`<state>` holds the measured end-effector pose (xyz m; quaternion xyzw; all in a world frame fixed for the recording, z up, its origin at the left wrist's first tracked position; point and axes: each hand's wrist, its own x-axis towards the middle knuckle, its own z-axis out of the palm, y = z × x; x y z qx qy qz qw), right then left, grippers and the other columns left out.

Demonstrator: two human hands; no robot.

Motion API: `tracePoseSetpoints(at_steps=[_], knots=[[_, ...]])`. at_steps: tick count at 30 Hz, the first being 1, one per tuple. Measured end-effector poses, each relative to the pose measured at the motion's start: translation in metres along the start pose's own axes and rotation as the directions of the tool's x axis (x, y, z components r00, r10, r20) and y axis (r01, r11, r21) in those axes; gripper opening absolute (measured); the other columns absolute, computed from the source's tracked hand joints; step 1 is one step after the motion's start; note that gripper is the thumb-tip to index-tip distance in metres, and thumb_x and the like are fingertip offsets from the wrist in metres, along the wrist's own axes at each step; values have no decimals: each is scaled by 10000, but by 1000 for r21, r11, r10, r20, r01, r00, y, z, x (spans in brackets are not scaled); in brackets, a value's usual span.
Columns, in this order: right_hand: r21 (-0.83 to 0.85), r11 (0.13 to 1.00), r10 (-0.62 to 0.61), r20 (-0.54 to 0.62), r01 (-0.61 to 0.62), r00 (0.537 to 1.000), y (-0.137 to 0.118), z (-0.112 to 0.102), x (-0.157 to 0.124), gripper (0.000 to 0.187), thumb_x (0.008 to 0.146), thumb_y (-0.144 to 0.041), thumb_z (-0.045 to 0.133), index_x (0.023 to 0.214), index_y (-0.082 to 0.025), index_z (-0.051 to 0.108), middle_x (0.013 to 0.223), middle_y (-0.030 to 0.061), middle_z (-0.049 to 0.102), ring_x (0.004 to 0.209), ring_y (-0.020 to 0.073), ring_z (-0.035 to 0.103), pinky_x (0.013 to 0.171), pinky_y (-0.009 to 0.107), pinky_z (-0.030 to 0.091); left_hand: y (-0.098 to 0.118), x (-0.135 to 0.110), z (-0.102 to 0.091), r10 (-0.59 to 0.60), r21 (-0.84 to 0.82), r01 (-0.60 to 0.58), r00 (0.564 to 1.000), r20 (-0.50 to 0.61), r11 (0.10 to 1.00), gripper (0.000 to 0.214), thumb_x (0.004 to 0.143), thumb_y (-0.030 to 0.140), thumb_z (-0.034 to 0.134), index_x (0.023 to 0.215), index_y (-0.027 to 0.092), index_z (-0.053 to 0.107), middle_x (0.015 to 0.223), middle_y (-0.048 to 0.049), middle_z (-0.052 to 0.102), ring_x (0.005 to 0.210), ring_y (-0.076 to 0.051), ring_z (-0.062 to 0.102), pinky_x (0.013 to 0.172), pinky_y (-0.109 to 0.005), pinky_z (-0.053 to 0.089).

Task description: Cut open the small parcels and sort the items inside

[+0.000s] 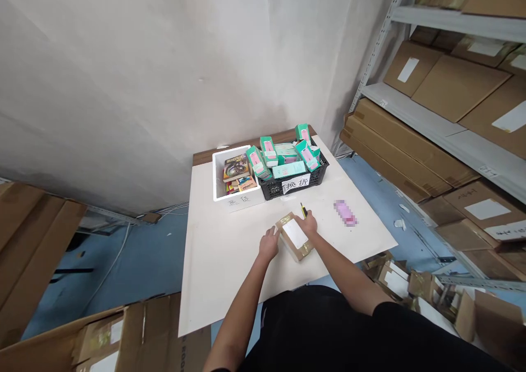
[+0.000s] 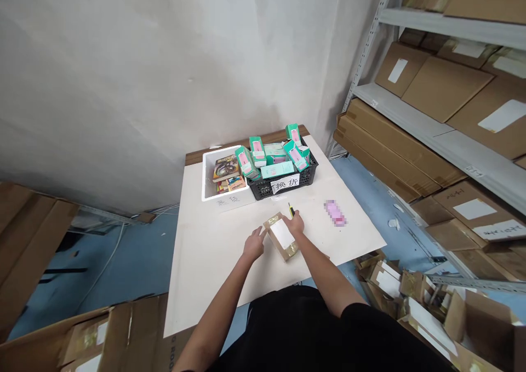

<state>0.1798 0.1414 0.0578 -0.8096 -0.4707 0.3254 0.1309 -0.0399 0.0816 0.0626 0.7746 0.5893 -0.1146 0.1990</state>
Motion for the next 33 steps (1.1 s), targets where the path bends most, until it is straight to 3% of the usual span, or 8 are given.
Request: tracePoseSetpoints(at_steps=[4, 8, 12, 15, 19, 23, 28, 33], knots=[[-93, 996, 2, 28, 1, 1000, 64, -6, -28, 565, 920, -639, 675, 1265, -219, 523, 1202, 152, 753, 1137, 321, 729, 793, 326, 518, 21, 21, 16, 311, 69, -314, 949, 47, 947, 1008, 805, 140, 710, 1689, 332, 265, 1803, -63, 136, 1657, -325, 119, 1254, -495, 338], [-99, 995, 21, 165, -4, 986, 102, 4, -45, 658, 860, -688, 737, 1254, -197, 544, 1222, 178, 746, 1151, 343, 727, 775, 330, 519, 27, 28, 33, 246, 81, -249, 968, 45, 965, 949, 866, 253, 697, 1698, 340, 249, 1802, -63, 137, 1658, -339, 108, 1277, -571, 272], [-79, 996, 60, 148, -49, 987, 82, 12, -29, 679, 835, -687, 770, 1250, -202, 541, 1226, 176, 739, 1133, 331, 727, 762, 320, 518, 30, 16, 45, 28, 77, -30, 999, 31, 997, 902, 900, 342, 673, 1697, 355, 250, 1792, -86, 183, 1626, -396, 186, 1189, -647, 355], [-103, 993, -39, 102, 50, 994, 44, 14, -3, 643, 827, -598, 828, 1245, -208, 534, 1215, 154, 736, 1120, 304, 719, 797, 306, 508, 33, 2, 48, -143, 73, 142, 990, 14, 987, 813, 943, 427, 624, 1683, 279, 322, 1749, -174, 287, 1552, -452, 320, 1142, -662, 378], [-14, 989, -143, 102, 145, 984, 18, 13, 22, 376, 1010, -549, 630, 1197, -232, 555, 1118, 88, 757, 1030, 230, 732, 776, 254, 492, 30, -7, 44, -209, 38, 212, 975, -70, 976, 667, 1003, 512, 522, 1618, 264, 455, 1630, -182, 482, 1496, -428, 401, 1154, -621, 376], [101, 993, -82, 259, 58, 962, 46, 0, 24, 504, 1104, -611, 320, 986, -219, 614, 747, 18, 726, 688, 171, 720, 644, 232, 461, 23, -8, 49, -121, -18, 119, 987, -105, 993, 658, 1046, 485, 436, 1671, 294, 359, 1743, -100, 333, 1614, -379, 227, 1241, -577, 315], [17, 1000, -28, 389, 23, 921, 84, -15, 14, 622, 1053, -701, 394, 755, -201, 613, 593, 15, 671, 499, 154, 657, 570, 249, 417, 23, -12, 73, -99, -44, 95, 990, -101, 995, 651, 1066, 440, 363, 1699, 313, 277, 1788, -46, 202, 1653, -354, 128, 1299, -606, 222], [-24, 999, -31, 422, 45, 906, 77, -12, 17, 634, 1044, -716, 397, 745, -203, 619, 555, 7, 642, 476, 160, 651, 565, 261, 413, 26, -13, 80, -111, -85, 100, 984, -138, 991, 635, 1086, 487, 300, 1698, 323, 265, 1785, -39, 196, 1654, -346, 133, 1303, -618, 213]])
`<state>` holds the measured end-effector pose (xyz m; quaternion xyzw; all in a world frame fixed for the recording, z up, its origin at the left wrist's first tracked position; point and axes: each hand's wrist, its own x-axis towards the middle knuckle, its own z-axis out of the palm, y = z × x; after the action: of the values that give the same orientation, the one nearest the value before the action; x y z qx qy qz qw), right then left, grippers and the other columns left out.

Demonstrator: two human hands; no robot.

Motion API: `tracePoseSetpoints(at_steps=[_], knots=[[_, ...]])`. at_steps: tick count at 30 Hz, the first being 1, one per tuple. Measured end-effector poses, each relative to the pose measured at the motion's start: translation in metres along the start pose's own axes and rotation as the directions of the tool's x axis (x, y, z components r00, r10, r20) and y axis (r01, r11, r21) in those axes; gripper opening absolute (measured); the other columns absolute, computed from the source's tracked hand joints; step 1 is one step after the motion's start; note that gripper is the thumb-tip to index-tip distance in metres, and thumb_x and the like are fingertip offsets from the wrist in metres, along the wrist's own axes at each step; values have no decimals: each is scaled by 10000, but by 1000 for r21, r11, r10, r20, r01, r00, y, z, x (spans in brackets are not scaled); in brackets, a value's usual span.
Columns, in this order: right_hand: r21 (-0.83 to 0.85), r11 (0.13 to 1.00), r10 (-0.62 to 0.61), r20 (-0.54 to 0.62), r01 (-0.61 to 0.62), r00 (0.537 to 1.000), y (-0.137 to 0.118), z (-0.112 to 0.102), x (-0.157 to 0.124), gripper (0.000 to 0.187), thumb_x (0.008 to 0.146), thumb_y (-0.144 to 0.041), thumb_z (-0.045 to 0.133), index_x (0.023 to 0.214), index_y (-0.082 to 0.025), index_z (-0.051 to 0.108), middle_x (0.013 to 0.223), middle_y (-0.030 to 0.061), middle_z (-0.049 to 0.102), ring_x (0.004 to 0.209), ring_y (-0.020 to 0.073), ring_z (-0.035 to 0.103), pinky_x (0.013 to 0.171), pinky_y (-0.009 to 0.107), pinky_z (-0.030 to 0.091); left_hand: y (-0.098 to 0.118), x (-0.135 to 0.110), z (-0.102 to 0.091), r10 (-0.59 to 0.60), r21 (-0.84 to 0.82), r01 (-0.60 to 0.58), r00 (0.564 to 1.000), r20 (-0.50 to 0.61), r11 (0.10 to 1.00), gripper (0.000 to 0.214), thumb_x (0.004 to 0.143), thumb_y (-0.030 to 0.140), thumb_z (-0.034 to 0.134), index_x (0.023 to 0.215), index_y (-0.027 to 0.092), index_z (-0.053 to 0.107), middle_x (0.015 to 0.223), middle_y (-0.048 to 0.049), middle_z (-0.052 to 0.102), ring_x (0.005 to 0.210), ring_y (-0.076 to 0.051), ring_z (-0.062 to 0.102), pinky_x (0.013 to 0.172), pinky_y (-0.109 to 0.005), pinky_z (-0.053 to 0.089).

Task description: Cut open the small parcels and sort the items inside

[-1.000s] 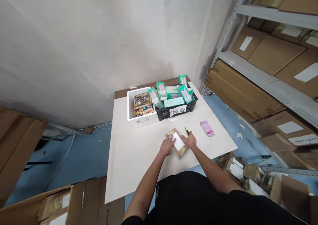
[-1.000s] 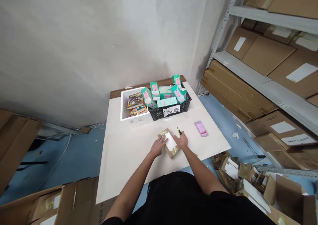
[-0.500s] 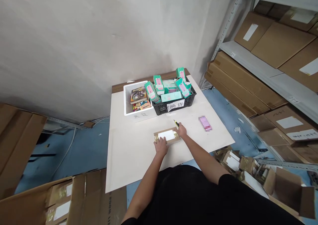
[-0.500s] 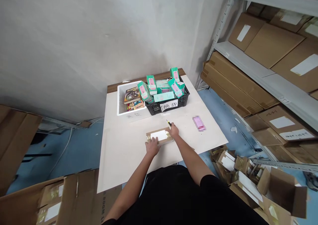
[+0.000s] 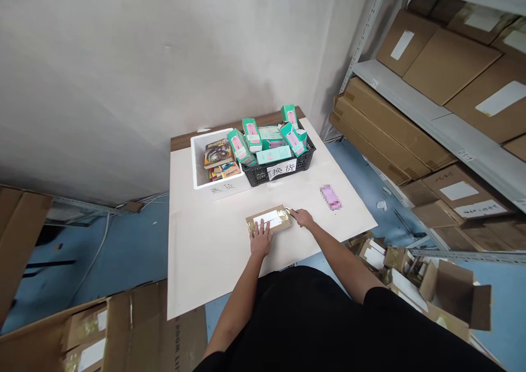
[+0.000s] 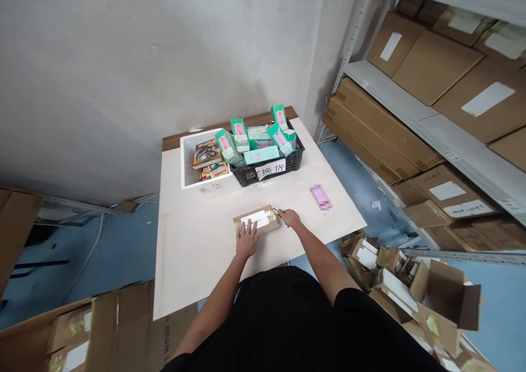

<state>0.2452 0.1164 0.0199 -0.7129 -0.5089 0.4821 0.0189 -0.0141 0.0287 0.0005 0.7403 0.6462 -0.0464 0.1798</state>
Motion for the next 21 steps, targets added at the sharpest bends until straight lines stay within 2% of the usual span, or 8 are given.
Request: tracePoseSetpoints(at_steps=[7, 13, 16, 21], knots=[[40, 999, -3, -36, 4, 999, -5, 6, -5, 616, 1062, -687, 366, 794, -203, 637, 583, -5, 654, 474, 147, 646, 566, 256, 421, 5, -1, -1, -50, -35, 49, 998, -26, 998, 647, 1097, 494, 252, 1712, 304, 192, 1781, -41, 196, 1656, -318, 134, 1313, -591, 207], [-91, 996, -27, -41, 23, 999, -11, 3, -10, 640, 1064, -701, 367, 860, -192, 698, 598, 18, 667, 517, 175, 664, 606, 274, 436, 2, 3, 1, -43, -35, 42, 999, -13, 998, 642, 1098, 481, 262, 1712, 323, 167, 1776, -41, 222, 1655, -320, 141, 1302, -606, 222], [-145, 989, -32, -65, 22, 997, -11, 5, -14, 660, 1075, -694, 336, 901, -194, 731, 645, 61, 697, 681, 225, 724, 663, 287, 458, 2, 4, 2, -52, -38, 52, 998, -16, 998, 634, 1100, 480, 257, 1710, 328, 178, 1775, -42, 229, 1653, -322, 150, 1303, -609, 219], [-209, 978, -40, -150, 8, 988, -4, 8, -21, 594, 1072, -649, 417, 940, -190, 772, 1001, 161, 781, 1035, 303, 725, 780, 317, 490, 3, 5, 2, -59, -36, 58, 998, -16, 998, 625, 1102, 487, 254, 1706, 329, 210, 1776, -35, 237, 1653, -316, 154, 1308, -604, 214]])
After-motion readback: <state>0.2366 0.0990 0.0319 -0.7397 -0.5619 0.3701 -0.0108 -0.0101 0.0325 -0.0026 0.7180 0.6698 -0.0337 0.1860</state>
